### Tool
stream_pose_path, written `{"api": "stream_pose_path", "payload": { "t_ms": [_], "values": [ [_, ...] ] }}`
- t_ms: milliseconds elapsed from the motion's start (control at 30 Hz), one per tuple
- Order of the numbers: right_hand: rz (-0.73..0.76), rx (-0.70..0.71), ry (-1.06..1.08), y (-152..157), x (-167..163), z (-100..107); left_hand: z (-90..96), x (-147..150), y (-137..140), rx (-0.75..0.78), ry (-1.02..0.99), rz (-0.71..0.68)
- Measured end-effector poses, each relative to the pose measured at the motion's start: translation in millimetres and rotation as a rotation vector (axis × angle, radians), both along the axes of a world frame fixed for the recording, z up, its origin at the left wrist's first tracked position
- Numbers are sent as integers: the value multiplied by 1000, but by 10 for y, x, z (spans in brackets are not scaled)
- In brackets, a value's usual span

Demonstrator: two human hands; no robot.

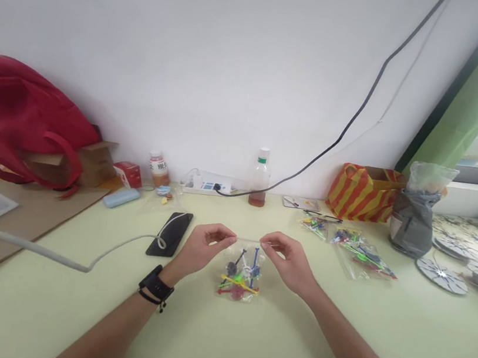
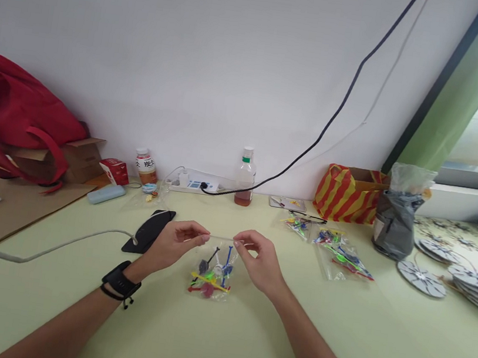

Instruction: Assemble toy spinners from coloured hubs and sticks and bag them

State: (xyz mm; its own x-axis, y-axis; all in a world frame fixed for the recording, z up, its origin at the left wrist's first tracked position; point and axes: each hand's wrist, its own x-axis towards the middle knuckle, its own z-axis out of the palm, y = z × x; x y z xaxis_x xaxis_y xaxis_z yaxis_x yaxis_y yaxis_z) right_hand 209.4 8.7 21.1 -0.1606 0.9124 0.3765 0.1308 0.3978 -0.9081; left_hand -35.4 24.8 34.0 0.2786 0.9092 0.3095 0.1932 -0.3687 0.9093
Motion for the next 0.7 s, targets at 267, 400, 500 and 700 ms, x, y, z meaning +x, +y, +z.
{"api": "stream_pose_path", "payload": {
  "t_ms": [267, 400, 500, 700],
  "values": [
    [6, -42, 96, -12, 15, -28, -9, -56, 18, -38, -65, -48],
    [29, -26, 52, -27, 24, -11, 7, -68, 8, -41, -84, -63],
    [32, -21, 34, -16, 19, -13, -9, -70, 16, -51, -66, -46],
    [-20, 57, -97, 12, 3, -41, -30, -40, 27, 50, 119, -45]
  ]
}}
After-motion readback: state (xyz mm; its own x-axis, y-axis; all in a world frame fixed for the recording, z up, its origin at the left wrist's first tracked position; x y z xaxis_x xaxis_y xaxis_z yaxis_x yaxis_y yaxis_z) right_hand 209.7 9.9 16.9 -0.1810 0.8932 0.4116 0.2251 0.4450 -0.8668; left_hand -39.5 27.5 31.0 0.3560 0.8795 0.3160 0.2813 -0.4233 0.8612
